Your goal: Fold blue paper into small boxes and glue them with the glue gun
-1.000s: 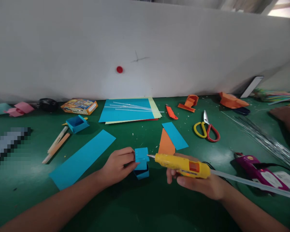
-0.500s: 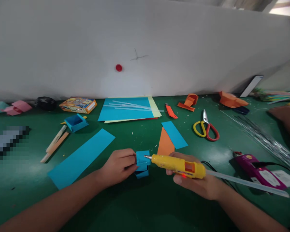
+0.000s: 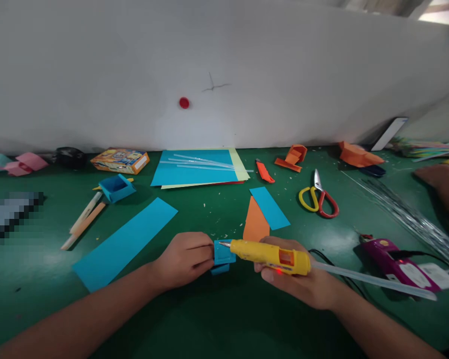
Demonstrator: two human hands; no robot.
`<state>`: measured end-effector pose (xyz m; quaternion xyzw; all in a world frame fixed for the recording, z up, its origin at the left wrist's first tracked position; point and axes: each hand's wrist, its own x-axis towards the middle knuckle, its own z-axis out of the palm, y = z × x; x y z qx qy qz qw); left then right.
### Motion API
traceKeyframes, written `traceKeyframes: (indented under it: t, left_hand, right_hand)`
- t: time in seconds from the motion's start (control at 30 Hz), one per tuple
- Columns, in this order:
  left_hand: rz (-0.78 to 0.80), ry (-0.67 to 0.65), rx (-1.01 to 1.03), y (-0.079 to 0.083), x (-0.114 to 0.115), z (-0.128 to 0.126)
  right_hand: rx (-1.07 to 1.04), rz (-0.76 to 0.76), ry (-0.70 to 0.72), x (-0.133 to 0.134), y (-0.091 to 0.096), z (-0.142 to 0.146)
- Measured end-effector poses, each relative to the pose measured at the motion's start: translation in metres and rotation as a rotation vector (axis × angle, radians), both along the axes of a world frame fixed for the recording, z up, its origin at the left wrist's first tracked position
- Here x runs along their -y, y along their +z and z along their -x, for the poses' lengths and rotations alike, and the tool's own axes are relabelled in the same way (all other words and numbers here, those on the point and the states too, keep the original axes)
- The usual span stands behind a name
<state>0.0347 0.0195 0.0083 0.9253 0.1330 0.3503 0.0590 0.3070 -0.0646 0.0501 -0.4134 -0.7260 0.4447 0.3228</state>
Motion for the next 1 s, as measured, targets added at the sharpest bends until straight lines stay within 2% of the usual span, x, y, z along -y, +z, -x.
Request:
traceKeyframes:
  t: [0.43, 0.73, 0.9, 1.0]
  left_hand:
    - [-0.023, -0.009, 0.003, 0.0022, 0.0010, -0.0013]
    - [-0.018, -0.015, -0.003, 0.0015, 0.0014, -0.0001]
    - [-0.013, -0.031, 0.006, 0.0023, 0.0010, -0.0007]
    - [-0.013, -0.029, 0.008, 0.0038, 0.0011, -0.0015]
  right_hand:
    - [-0.024, 0.065, 0.000, -0.0004, 0.0008, 0.0006]
    - [0.048, 0.034, 0.007, -0.0002, 0.0023, 0.0005]
    - [0.006, 0.107, -0.001, 0.0005, 0.0003, -0.0008]
    - [0.000, 0.102, -0.004, 0.0014, 0.0001, -0.0011]
